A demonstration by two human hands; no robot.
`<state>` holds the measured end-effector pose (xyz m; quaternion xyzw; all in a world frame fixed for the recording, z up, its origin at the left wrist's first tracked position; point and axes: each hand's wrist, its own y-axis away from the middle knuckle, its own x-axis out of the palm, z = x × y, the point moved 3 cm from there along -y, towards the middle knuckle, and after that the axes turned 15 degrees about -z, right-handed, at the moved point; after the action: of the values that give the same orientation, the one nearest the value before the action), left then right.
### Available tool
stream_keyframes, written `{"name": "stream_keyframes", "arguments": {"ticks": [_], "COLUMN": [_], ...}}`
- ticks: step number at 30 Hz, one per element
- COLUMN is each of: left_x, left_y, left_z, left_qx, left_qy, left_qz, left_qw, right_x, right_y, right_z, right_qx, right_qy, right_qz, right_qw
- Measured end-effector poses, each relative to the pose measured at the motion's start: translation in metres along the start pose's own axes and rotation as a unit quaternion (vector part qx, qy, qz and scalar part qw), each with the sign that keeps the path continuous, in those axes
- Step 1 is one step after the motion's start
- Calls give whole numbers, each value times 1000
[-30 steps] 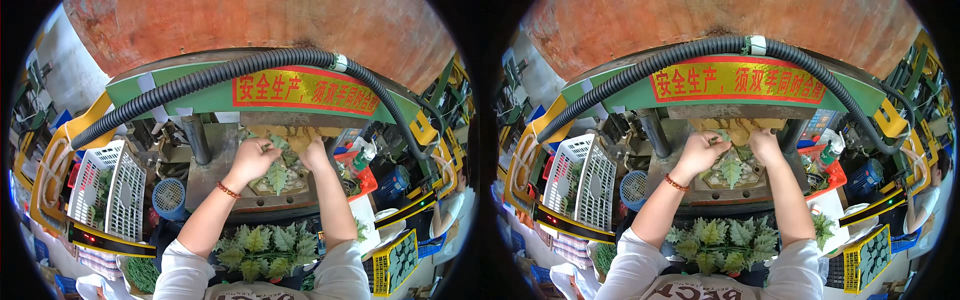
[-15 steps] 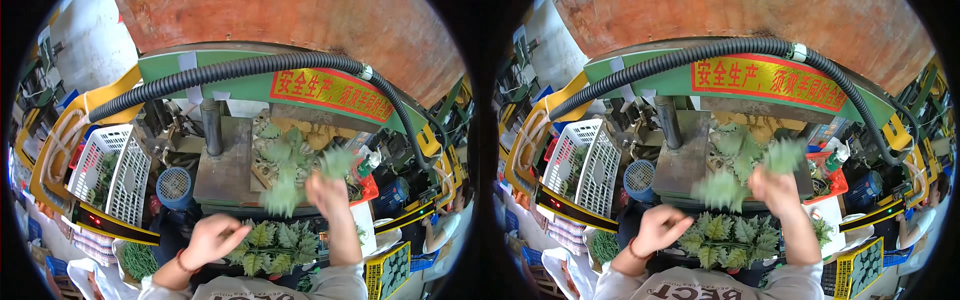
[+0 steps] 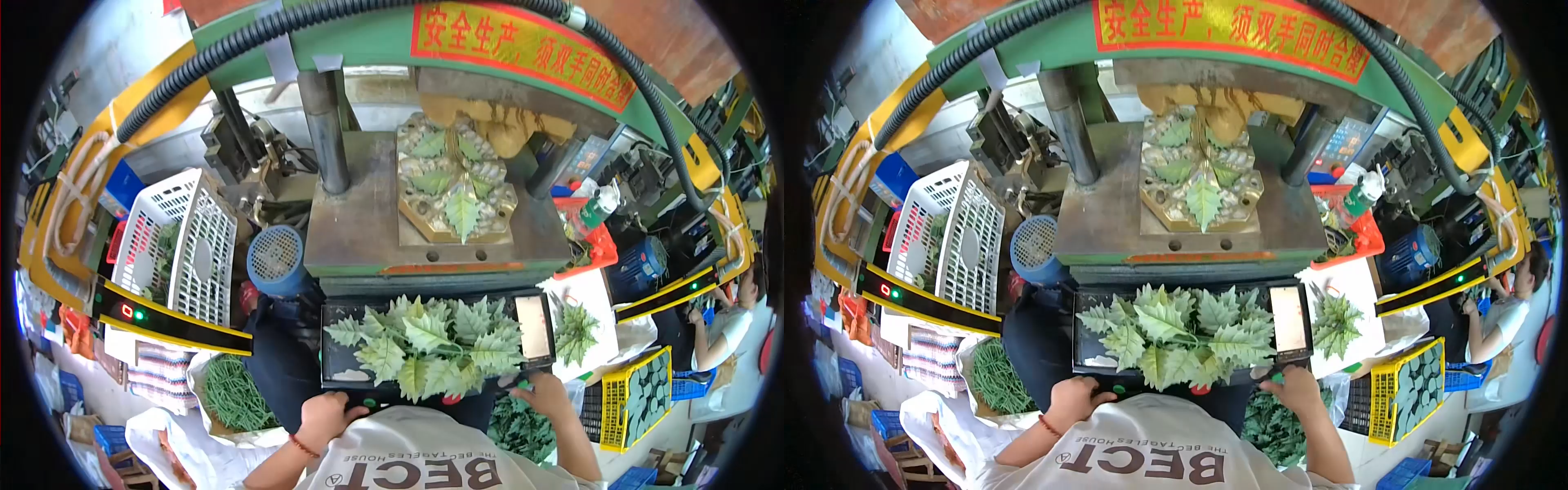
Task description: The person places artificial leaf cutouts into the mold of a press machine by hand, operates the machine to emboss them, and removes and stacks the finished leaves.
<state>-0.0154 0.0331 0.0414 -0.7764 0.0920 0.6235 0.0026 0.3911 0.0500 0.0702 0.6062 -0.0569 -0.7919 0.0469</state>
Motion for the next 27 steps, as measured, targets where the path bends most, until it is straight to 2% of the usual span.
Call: {"name": "stream_keyframes", "arguments": {"ticks": [4,9,15,19,20,22,24,25,26,27], "left_x": [42,39,45,43,29,-20,-89,-100,-109,-112], "left_y": [0,-2,-1,-2,-5,-18,-43,-60,-77,-94], "left_z": [3,1,5,5,2,-9,-24,-29,-35,-42], "left_qx": [-16,13,4,-1,17,35,70,146,222,256], "left_qy": [120,122,102,104,129,156,348,305,258,220], "left_qz": [-146,-159,-139,-91,-57,-25,-173,-202,-230,-230], "left_qw": [982,980,985,990,990,987,919,919,912,913], "right_x": [72,72,74,81,58,2,-43,-53,-64,-71], "right_y": [2,2,-1,5,0,-20,-12,-24,-34,-36], "right_z": [-63,-65,-71,-78,-52,0,43,67,100,125], "right_qx": [92,130,120,100,101,34,-28,-27,-173,-317], "right_qy": [-50,-105,-98,-38,-37,-142,-247,-248,-251,-247], "right_qz": [-167,-159,-145,-129,-131,-222,-297,-295,-302,-306], "right_qw": [980,973,977,986,986,964,922,923,903,863]}}
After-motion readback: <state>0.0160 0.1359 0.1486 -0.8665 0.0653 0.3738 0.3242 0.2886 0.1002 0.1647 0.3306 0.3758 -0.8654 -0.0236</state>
